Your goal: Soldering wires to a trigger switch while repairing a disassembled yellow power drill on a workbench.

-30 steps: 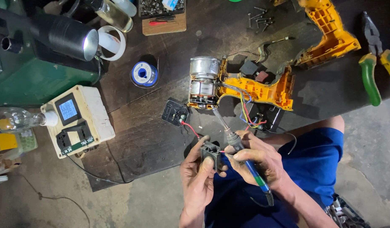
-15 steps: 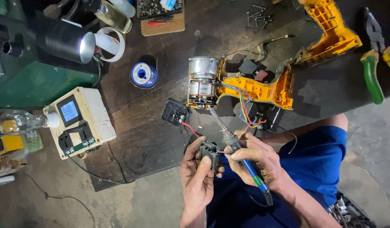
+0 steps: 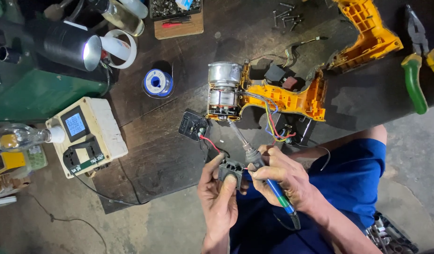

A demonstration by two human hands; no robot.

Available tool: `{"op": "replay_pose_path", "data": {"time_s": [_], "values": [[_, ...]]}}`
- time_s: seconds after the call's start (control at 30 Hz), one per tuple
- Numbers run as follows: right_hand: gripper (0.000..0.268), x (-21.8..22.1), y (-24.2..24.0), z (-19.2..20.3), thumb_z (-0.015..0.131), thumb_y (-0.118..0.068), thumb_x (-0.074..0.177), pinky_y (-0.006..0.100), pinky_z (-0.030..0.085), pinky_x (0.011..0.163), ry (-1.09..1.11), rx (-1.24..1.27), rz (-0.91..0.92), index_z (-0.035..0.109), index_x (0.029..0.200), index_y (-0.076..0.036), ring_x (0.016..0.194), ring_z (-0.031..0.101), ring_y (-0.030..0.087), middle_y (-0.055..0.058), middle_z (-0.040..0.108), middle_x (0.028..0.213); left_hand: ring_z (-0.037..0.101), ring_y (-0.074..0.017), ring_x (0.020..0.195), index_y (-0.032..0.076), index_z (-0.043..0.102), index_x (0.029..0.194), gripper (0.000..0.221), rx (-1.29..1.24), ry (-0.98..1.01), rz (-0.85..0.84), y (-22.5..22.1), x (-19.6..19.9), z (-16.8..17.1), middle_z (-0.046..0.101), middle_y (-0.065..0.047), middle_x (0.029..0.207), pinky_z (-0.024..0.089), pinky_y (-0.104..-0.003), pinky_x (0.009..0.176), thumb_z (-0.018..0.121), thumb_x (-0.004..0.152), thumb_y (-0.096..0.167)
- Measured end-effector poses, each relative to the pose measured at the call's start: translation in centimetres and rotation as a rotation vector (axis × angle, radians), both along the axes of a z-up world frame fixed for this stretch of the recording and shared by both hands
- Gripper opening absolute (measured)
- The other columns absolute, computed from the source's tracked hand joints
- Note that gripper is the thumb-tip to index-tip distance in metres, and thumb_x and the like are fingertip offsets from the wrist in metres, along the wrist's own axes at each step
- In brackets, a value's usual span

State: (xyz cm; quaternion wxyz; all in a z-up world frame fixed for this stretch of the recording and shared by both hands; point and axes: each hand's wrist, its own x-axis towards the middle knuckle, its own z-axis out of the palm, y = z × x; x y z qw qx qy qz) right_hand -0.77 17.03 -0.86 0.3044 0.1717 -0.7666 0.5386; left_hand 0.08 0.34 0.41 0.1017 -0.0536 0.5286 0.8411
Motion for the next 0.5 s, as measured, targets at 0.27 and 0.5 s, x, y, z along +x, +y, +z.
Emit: {"op": "replay_pose_path", "data": {"time_s": [0.27,0.5], "values": [[0.035,0.1,0.1,-0.4,0.071,0.007,0.091,0.045,0.06,0.089,0.001,0.067,0.057,0.049,0.115,-0.005,0.068,0.053,0.024,0.012,0.06,0.085,0.074,-0.0228,0.074,-0.001,0.056,0.138,0.05,-0.239,0.115,0.06,-0.9,0.5,-1.5,0.059,-0.016,0.138,0.068,-0.035,0.072,0.075,0.092,0.002],[0.032,-0.2,-0.4,-0.2,0.07,0.007,0.092,0.042,0.062,0.08,0.02,0.058,0.009,0.05,0.115,-0.005,0.07,0.058,0.024,0.012,0.062,0.086,0.068,-0.0239,0.065,-0.005,0.047,0.141,0.051,-0.031,0.037,-0.014,-0.6,-0.1,-1.1,0.068,-0.016,0.091,0.06,-0.034,0.056,0.071,0.097,0.007]]}}
